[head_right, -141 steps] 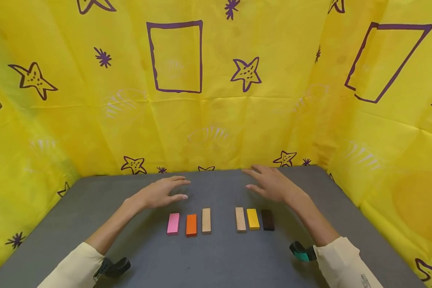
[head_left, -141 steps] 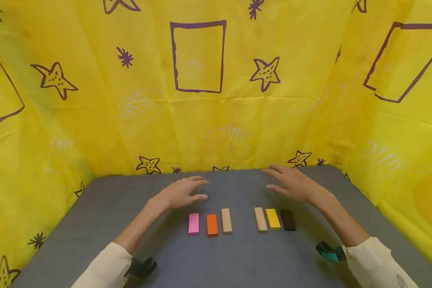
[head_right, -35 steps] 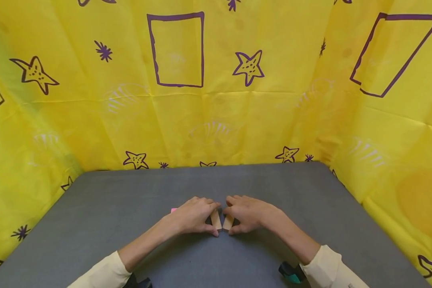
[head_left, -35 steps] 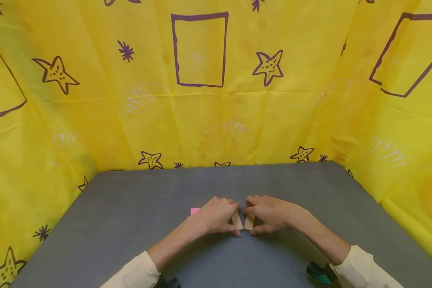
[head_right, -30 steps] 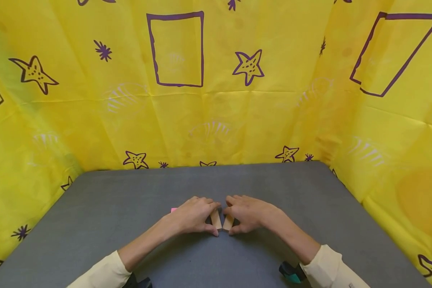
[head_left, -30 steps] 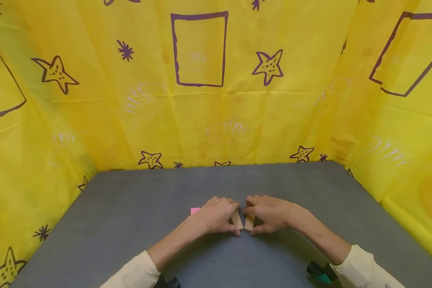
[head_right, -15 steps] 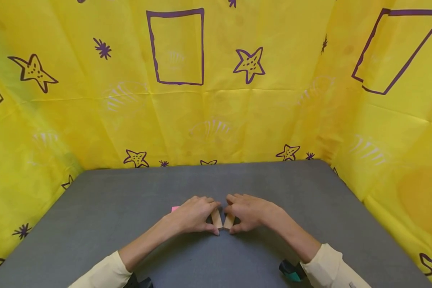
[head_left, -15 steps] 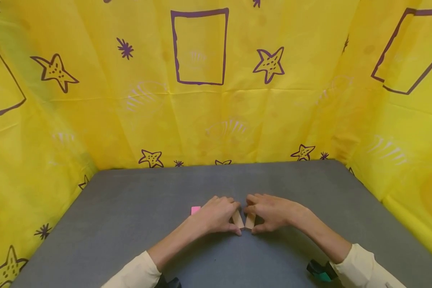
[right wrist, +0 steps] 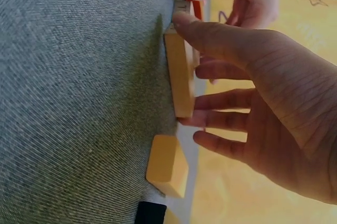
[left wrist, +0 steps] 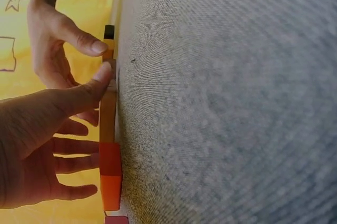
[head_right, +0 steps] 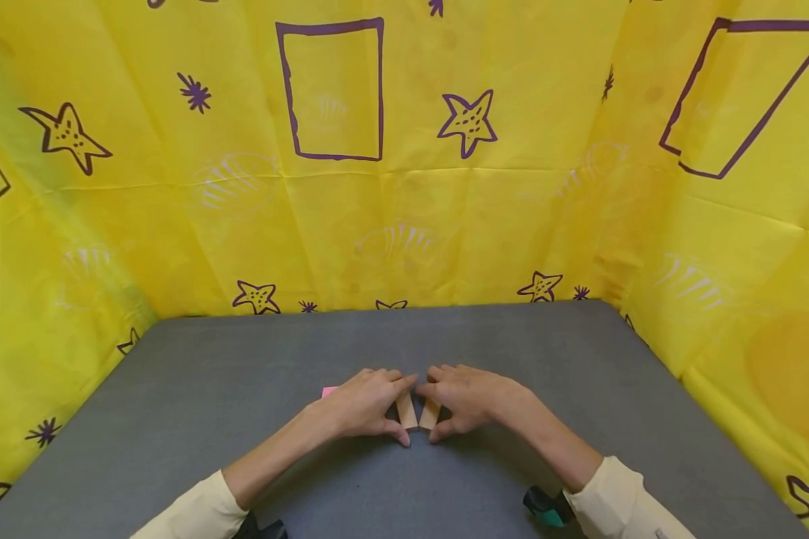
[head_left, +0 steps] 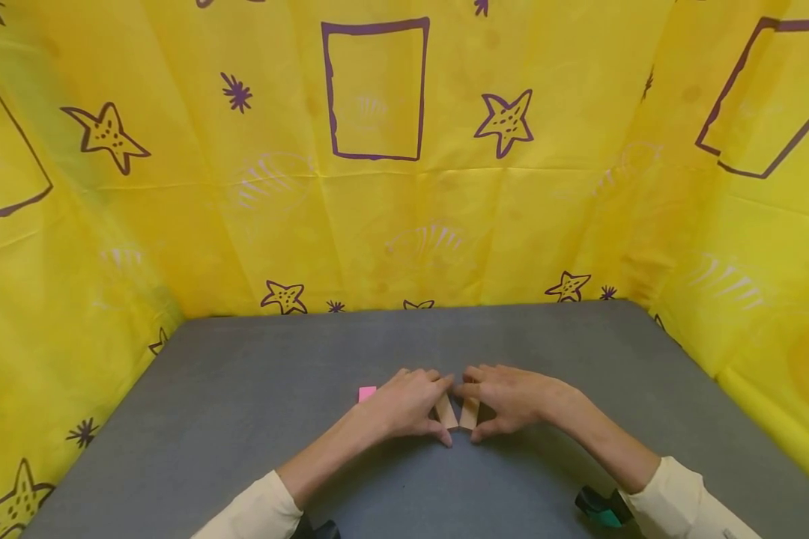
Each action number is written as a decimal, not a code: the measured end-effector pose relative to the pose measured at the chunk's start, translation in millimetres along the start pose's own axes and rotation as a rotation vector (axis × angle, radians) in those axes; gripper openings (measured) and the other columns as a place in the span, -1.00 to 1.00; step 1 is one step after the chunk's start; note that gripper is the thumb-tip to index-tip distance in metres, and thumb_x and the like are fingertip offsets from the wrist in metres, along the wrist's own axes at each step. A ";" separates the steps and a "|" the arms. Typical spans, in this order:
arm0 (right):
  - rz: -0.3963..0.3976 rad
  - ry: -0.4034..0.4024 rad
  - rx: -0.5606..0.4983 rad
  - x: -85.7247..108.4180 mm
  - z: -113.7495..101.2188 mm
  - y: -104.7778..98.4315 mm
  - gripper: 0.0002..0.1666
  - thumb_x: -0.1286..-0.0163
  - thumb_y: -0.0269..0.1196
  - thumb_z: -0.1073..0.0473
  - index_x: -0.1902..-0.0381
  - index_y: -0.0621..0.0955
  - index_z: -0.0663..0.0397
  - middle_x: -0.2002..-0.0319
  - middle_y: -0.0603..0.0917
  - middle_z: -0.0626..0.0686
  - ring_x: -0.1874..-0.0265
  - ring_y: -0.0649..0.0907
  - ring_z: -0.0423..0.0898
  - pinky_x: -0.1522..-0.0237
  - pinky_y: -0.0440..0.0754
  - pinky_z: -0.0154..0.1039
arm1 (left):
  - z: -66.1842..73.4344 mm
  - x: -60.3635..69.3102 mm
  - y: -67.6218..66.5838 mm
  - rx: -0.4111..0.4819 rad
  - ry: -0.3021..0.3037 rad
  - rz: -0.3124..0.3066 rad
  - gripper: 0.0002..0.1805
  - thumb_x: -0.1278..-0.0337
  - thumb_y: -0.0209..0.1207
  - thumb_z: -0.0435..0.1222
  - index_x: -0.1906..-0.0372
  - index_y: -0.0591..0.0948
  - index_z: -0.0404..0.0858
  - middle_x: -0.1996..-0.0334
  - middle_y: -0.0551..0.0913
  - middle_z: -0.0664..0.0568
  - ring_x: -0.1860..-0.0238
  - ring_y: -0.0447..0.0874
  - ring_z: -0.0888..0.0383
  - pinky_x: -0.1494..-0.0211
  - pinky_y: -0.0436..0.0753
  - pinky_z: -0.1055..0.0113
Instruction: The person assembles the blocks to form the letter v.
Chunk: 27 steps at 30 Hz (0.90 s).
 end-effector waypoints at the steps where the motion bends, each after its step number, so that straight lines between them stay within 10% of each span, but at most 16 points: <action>1: -0.001 0.007 0.001 0.6 0.5 -0.6 -0.19 -0.30 0.43 -0.32 -0.38 0.57 -0.07 -0.03 0.60 -0.09 0.09 0.54 -0.20 -0.07 0.61 -0.12 | -0.3 0.4 -0.1 0.012 -0.002 -0.006 0.06 -0.04 0.39 0.34 -0.54 0.42 -0.19 -0.39 0.61 -0.02 -0.33 0.64 0.02 -0.42 0.59 -0.01; 27: 0.017 0.034 0.037 -0.5 0.5 -0.1 -0.15 -0.31 0.43 -0.32 -0.37 0.58 0.08 -0.15 0.73 0.03 -0.15 0.67 -0.01 -0.36 0.53 0.12 | 2.0 1.9 1.0 0.002 -0.021 0.005 -0.01 -0.13 0.35 0.31 -0.56 0.40 -0.13 -0.35 0.64 0.03 -0.29 0.64 0.04 -0.44 0.54 -0.04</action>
Point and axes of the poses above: each hand's wrist, its own x-axis away from the middle knuckle, its own y-axis out of the palm, z = x × y, the point moved 3 cm from there along -x, towards the middle knuckle
